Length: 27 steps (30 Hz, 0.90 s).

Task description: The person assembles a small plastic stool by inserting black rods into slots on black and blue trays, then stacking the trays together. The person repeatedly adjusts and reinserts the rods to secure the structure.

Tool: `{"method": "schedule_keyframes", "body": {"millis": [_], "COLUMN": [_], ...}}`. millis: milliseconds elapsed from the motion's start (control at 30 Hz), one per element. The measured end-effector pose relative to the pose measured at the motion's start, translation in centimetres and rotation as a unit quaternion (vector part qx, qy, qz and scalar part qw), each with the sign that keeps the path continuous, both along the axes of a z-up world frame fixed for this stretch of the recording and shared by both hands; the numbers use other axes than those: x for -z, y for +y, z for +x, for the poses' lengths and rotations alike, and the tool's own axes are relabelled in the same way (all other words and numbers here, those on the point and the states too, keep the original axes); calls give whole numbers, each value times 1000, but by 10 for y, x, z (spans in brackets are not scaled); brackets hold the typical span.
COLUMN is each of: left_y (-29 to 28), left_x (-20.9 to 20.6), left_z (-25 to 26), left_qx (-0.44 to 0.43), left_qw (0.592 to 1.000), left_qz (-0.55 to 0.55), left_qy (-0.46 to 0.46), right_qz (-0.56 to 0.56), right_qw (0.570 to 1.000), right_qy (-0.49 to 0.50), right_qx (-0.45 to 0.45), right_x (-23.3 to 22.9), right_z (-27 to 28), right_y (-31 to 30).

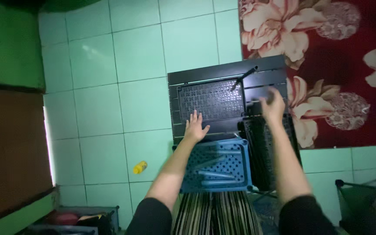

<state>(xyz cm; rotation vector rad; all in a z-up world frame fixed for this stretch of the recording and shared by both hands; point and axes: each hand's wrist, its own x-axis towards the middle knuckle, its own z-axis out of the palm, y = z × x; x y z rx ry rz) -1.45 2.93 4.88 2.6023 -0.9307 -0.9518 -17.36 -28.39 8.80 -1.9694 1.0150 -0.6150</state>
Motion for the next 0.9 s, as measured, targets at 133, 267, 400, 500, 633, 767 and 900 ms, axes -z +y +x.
{"method": "schedule_keyframes", "body": {"millis": [133, 267, 400, 500, 633, 767, 900], "left_y": [9, 24, 24, 26, 24, 29, 27], "left_x": [-57, -108, -130, -136, -144, -150, -154], "left_z": [-24, -67, -96, -106, -104, -100, -94], "left_qx": [-19, -26, -13, 27, 45, 52, 46], "left_qw": [999, 999, 999, 999, 999, 998, 998], "left_qz": [-33, -47, -31, -20, -3, -2, 7], "left_qy": [-19, -8, 19, 15, 23, 22, 30], "right_qz": [4, -9, -6, -15, -52, -13, 20], "right_qw": [988, 960, 943, 951, 949, 927, 919], "right_qy": [150, 279, 329, 306, 312, 374, 395], "right_qx": [23, -39, -53, -40, -10, 4, -6], "right_x": [-11, -19, -25, -30, -39, -42, -45], "right_z": [-104, -160, -171, -175, -175, -174, -168], "right_y": [67, 133, 163, 172, 174, 181, 176]}}
